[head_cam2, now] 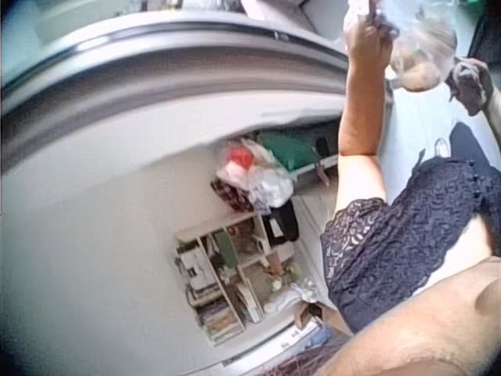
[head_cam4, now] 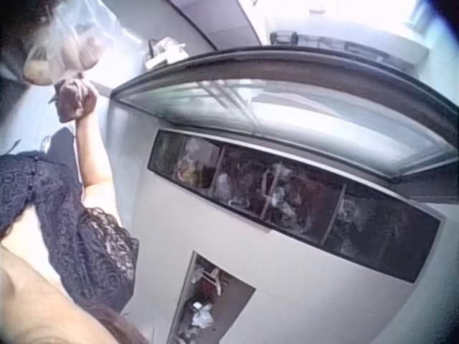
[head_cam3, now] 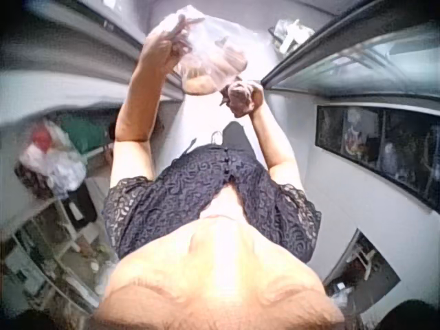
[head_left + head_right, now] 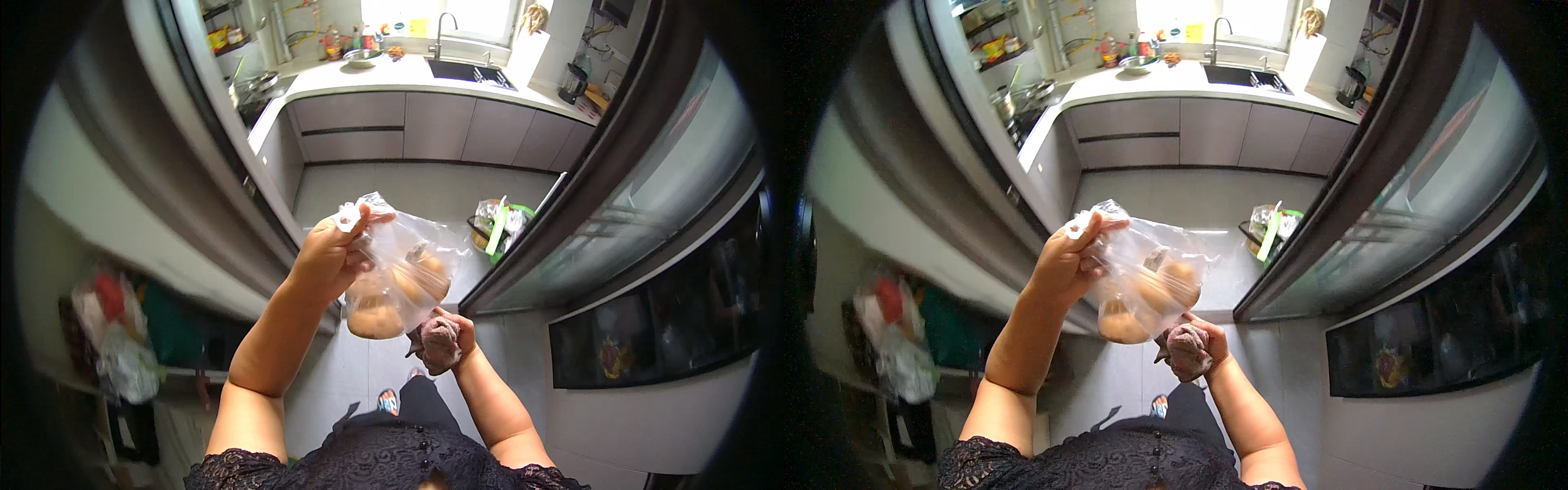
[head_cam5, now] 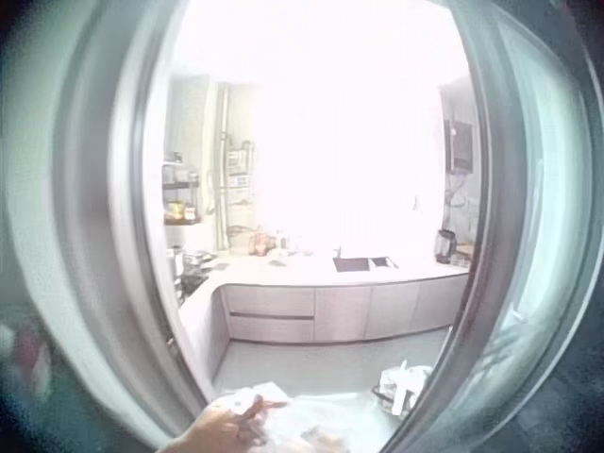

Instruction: The person cleans a wooden table and a nearby shelf using a cloth, then washes the cloth in the kitchen sink. They move plastic bags and other items aside to wipe the surfaces, then rinse and wring the cloth under running water.

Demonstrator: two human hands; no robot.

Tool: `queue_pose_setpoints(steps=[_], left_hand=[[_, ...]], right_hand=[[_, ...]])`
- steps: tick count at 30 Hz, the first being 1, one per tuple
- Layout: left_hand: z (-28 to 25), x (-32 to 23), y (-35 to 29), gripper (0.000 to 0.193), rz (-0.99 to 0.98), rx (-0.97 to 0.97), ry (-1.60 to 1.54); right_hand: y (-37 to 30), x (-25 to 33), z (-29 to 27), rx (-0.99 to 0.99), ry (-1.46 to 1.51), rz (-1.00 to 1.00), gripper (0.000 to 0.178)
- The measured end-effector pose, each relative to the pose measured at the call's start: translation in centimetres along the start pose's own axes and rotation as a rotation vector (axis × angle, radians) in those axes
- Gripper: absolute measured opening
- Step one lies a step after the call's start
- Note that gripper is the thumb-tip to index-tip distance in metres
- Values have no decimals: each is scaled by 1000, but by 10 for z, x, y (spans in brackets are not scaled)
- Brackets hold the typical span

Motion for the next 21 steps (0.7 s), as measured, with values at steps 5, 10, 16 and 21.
queue_pose_setpoints(steps=[5,10,16,21], left_hand=[[-41,-64,137,37,81,2,49],[-97,-128,263,37,98,-115,35],[-159,-181,419,35,140,-157,-28],[-199,-199,568,36,-5,9,-98]], right_hand=[[114,112,3,268,160,-13,54],[250,205,-14,5,12,-54,62],[390,306,-36,-105,9,-75,46],[496,388,-82,-85,36,-82,58]])
Point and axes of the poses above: each hand's wrist, its own y-axis towards the middle knuckle, its own z-axis out of the palm, x = y × z, the point moved 9 cm from there along y, towards the middle knuckle, and after that the axes turned 1 degree about -x, right-handed, at the moved point
